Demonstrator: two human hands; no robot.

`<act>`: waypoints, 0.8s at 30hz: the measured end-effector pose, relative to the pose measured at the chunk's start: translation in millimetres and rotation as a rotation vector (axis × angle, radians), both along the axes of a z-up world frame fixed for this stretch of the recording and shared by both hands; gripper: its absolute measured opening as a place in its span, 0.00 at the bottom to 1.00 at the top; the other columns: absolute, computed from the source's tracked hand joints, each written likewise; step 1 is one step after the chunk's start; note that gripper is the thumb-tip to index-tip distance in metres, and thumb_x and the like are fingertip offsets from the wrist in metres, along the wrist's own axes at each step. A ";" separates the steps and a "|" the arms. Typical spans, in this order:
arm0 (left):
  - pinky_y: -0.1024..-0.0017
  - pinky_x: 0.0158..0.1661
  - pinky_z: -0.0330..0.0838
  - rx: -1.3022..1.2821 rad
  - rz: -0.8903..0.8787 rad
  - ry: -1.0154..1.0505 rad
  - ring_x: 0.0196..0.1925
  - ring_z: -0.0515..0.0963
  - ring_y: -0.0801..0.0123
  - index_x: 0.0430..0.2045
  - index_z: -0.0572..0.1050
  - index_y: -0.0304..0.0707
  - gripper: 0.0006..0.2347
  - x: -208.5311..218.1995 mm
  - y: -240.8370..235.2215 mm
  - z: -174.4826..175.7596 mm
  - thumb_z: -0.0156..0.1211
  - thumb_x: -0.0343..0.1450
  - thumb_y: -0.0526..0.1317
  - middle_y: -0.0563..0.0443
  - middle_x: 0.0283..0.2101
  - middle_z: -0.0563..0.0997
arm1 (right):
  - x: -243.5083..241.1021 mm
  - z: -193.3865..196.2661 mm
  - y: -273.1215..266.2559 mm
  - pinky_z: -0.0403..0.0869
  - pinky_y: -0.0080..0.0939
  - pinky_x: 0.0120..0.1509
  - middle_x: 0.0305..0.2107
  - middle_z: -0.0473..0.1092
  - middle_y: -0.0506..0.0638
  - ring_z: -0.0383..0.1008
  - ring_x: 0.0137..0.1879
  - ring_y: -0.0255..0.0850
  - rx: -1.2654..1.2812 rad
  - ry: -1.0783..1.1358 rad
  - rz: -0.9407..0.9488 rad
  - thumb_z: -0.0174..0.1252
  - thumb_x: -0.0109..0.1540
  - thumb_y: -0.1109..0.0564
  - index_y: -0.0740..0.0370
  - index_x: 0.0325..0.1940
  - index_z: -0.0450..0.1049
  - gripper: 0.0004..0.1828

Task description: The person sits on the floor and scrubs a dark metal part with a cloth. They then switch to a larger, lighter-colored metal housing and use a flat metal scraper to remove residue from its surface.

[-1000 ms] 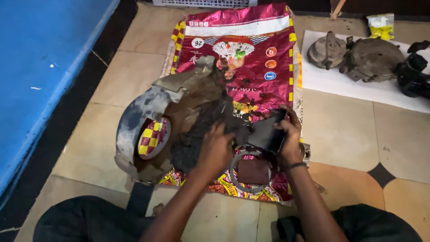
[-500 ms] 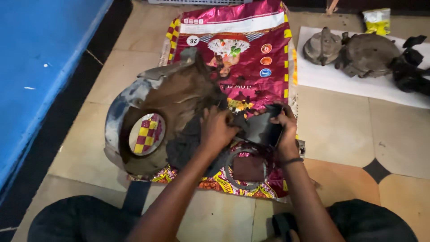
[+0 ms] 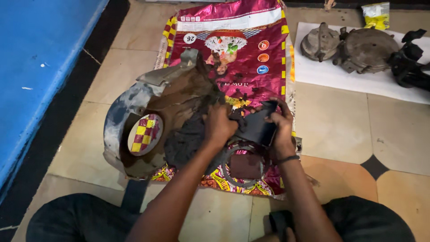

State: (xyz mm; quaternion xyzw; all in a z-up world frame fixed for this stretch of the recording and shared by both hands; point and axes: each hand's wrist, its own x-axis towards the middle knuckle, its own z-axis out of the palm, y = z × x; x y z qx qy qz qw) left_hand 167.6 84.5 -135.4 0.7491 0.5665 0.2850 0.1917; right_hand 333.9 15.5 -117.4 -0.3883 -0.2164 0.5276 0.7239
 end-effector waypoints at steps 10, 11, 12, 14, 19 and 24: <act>0.47 0.51 0.69 0.235 0.025 0.210 0.53 0.72 0.36 0.44 0.78 0.34 0.16 -39.5 19.5 10.7 0.63 0.62 0.33 0.29 0.50 0.73 | 3.6 2.1 3.1 0.77 0.47 0.56 0.38 0.74 0.60 0.78 0.47 0.52 0.060 -0.005 0.023 0.47 0.50 0.67 0.64 0.61 0.67 0.33; 0.47 0.51 0.70 0.258 0.015 0.268 0.54 0.72 0.37 0.44 0.78 0.34 0.16 -41.8 15.0 18.8 0.63 0.62 0.32 0.30 0.51 0.73 | 4.9 3.3 1.9 0.78 0.48 0.55 0.37 0.74 0.60 0.78 0.46 0.52 0.050 0.011 0.020 0.47 0.50 0.67 0.64 0.61 0.67 0.32; 0.47 0.51 0.70 0.280 0.006 0.326 0.56 0.72 0.39 0.45 0.78 0.34 0.17 -45.1 5.0 26.4 0.62 0.61 0.32 0.32 0.52 0.73 | 5.3 3.9 2.5 0.78 0.48 0.54 0.37 0.74 0.61 0.78 0.46 0.52 0.040 0.027 0.017 0.47 0.50 0.67 0.64 0.61 0.67 0.32; 0.47 0.52 0.70 0.253 0.006 0.382 0.58 0.72 0.40 0.44 0.78 0.35 0.15 -46.7 -16.4 39.6 0.62 0.63 0.35 0.34 0.53 0.73 | 7.1 1.1 4.1 0.77 0.48 0.53 0.37 0.74 0.60 0.78 0.45 0.52 0.015 0.009 0.012 0.47 0.50 0.66 0.64 0.60 0.67 0.32; 0.45 0.57 0.67 -0.163 0.077 0.197 0.62 0.66 0.35 0.50 0.78 0.40 0.18 -40.3 -45.4 43.9 0.58 0.72 0.51 0.31 0.57 0.69 | 12.6 -15.1 10.2 0.77 0.47 0.55 0.38 0.74 0.60 0.78 0.46 0.52 0.053 0.044 0.018 0.48 0.52 0.67 0.65 0.61 0.67 0.31; 0.34 0.58 0.58 -0.087 -0.025 0.311 0.67 0.62 0.36 0.58 0.72 0.41 0.24 -30.7 -34.0 15.4 0.53 0.72 0.55 0.36 0.67 0.65 | 15.7 -19.0 13.2 0.75 0.46 0.55 0.39 0.74 0.60 0.75 0.45 0.50 -0.011 -0.008 0.000 0.48 0.53 0.67 0.65 0.63 0.67 0.32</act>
